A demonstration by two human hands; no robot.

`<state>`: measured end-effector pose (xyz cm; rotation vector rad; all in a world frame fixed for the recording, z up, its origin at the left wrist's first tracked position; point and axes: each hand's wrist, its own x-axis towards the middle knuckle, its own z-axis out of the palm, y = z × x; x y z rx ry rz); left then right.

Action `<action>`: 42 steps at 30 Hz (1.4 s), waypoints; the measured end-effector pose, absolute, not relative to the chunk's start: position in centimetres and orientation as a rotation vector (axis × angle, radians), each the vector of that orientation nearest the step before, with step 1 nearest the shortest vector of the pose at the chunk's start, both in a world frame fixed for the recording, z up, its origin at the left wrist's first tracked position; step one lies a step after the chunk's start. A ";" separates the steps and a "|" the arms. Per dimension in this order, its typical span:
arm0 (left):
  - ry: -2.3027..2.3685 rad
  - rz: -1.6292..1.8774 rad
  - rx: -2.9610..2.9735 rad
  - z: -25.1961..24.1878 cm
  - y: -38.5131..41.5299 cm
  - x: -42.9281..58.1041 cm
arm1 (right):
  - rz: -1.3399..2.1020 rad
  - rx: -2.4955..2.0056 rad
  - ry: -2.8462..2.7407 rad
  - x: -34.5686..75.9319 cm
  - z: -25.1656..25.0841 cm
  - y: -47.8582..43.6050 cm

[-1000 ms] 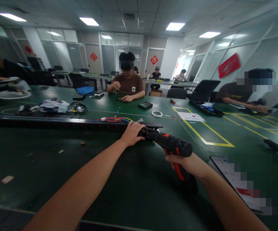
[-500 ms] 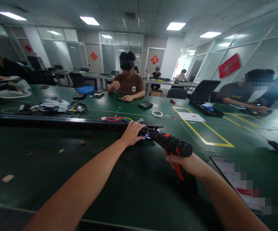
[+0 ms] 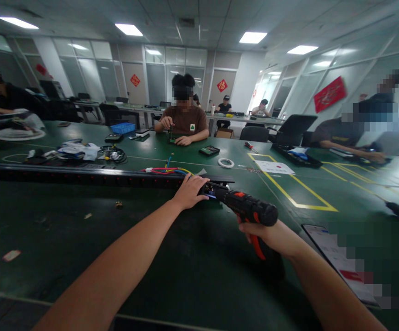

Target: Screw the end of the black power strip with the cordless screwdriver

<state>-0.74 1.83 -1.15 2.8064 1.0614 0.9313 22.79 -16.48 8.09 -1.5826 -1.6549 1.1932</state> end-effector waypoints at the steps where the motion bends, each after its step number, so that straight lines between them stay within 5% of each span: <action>1: 1.061 0.931 2.809 -1.1 1.8 -0.8 | 1.190 -1.590 -1.651 22.8 8.1 -16.5; 42: 1.063 0.947 2.811 -1.2 1.9 -0.7 | 1.128 -1.655 -1.636 22.8 8.0 -16.7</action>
